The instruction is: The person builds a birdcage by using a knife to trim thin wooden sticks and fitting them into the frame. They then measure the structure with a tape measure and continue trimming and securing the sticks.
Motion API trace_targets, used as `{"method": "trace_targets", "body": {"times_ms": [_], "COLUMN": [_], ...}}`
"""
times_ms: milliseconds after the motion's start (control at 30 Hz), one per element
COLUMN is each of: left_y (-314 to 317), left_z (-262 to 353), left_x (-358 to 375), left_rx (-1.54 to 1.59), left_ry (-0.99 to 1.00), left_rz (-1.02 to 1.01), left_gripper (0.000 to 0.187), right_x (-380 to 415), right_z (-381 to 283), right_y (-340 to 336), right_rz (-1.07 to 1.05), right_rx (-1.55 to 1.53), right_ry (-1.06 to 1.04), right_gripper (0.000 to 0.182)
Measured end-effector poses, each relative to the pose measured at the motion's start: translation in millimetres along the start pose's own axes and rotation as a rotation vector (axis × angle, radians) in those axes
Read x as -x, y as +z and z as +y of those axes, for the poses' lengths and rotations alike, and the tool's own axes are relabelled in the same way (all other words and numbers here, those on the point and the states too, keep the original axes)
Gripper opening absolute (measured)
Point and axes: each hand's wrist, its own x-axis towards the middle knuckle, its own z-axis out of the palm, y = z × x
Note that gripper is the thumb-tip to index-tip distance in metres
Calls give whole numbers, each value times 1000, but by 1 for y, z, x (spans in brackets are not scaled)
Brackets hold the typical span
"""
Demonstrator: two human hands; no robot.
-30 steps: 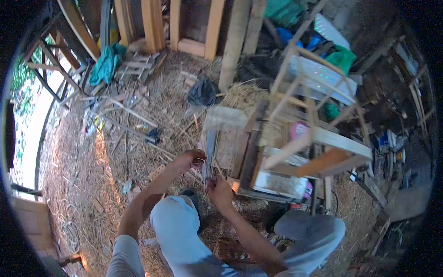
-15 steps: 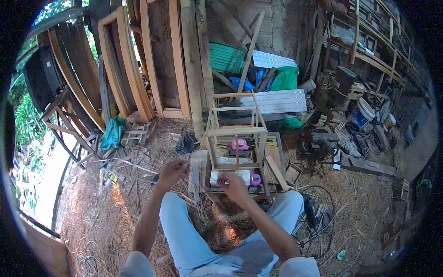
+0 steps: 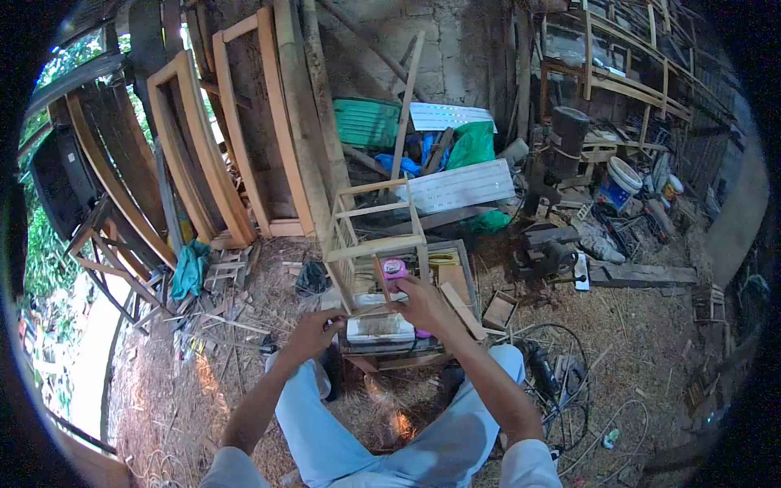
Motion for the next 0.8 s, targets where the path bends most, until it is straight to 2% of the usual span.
{"method": "trace_targets", "body": {"times_ms": [33,67,100,133,167,200,233,300,333,367,433,500,567,700,800], "left_y": [4,9,16,25,34,39,43,57,63,70,80,94,91,92,94], "left_z": [-6,-12,-20,-24,-29,-26,-21,-20,-24,-28,-27,-24,-19,-17,-22], "left_x": [-4,-8,-10,-9,-8,-5,-3,-2,-3,-1,-3,-6,-3,1,1], "left_rx": [43,90,138,286,306,516,722,824,923,1023,1072,1310,1296,1323,1323], "left_ry": [-40,-81,-127,-27,-44,-195,-344,-387,-378,-373,-360,-380,-351,-340,-352], "left_rz": [-30,-54,-75,-46,-44,-128,-216,-234,-247,-267,-291,-178,-240,-253,-267], "left_gripper": [24,23,22,23,23,24,26,26,25,24,23,22,20,20,20], "right_x": [0,3,6,11,18,28,38,60,64,71,80,82,85,87,79], "right_z": [-1,7,7,2,2,11,15,20,27,33,32,30,34,15,8], "right_y": [1,11,12,11,15,27,36,52,65,71,65,60,61,54,46], "right_rz": [78,249,233,193,148,147,131,203,277,272,8,2,-37,-14,-28], "right_rx": [73,109,118,29,-63,-209,-211,-188,-155,-161,-36,-50,-178,-161,-90], "right_ry": [-20,-138,-137,-82,-19,24,40,109,56,81,209,249,211,161,256], "right_gripper": [34,46,46,45,44,40,40,35,34,34,31,30,32,30,34]}}
